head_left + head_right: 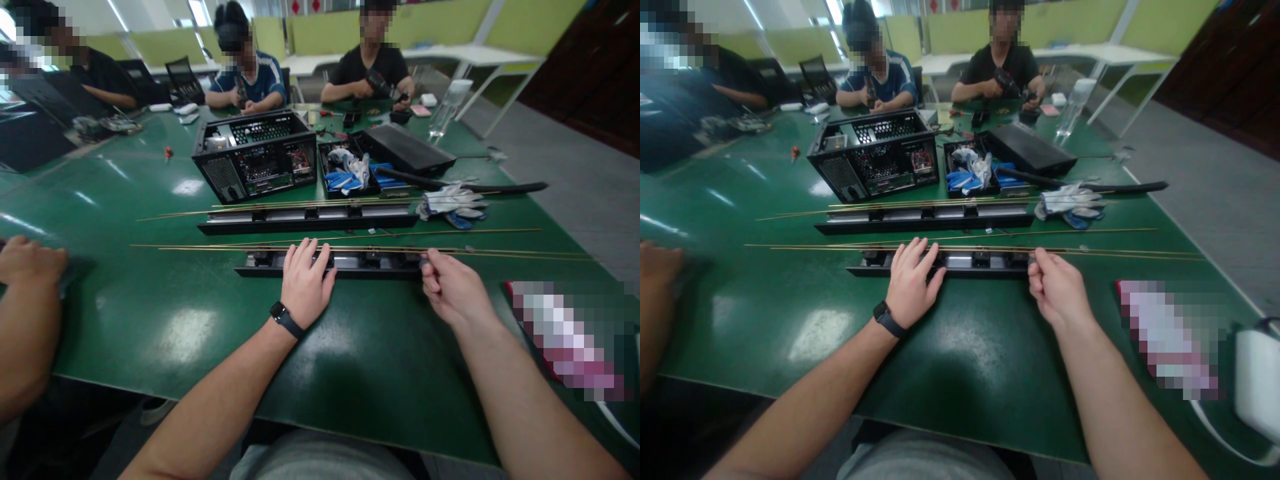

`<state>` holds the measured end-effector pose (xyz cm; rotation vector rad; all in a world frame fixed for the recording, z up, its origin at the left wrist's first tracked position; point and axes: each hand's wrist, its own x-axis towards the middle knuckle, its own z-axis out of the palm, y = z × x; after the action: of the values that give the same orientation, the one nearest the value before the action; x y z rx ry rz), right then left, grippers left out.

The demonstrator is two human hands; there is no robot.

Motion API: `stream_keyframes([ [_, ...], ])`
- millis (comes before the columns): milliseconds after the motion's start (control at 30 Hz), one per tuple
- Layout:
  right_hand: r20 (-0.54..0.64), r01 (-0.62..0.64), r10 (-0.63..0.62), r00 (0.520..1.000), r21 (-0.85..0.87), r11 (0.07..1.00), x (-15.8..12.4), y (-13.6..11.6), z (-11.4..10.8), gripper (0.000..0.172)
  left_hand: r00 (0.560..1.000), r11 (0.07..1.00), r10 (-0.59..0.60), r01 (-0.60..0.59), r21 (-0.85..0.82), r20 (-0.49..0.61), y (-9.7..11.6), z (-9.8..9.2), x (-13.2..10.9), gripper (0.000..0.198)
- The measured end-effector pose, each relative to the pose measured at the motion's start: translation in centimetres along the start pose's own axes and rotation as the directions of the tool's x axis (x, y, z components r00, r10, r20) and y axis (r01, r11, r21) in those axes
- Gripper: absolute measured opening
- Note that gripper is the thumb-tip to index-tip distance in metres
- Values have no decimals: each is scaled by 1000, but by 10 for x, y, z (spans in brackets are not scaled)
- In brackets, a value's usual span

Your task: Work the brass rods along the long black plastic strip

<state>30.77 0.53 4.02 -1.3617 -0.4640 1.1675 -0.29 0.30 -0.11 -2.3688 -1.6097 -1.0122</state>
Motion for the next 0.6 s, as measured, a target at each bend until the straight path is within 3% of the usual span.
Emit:
stream_keyframes([
  [200,-129,0,6,992,46,999,0,-4,0,27,1000,1000,-1,1,3,1,1,-1,0,46],
  [400,-13,-10,11,1000,22,1000,-3,-2,1,38,1000,1000,-6,6,-11,-10,2,1,-1,48],
  [600,-77,26,-21,997,75,997,2,1,-5,43,1000,1000,-12,12,-27,-4,1,2,-2,50],
])
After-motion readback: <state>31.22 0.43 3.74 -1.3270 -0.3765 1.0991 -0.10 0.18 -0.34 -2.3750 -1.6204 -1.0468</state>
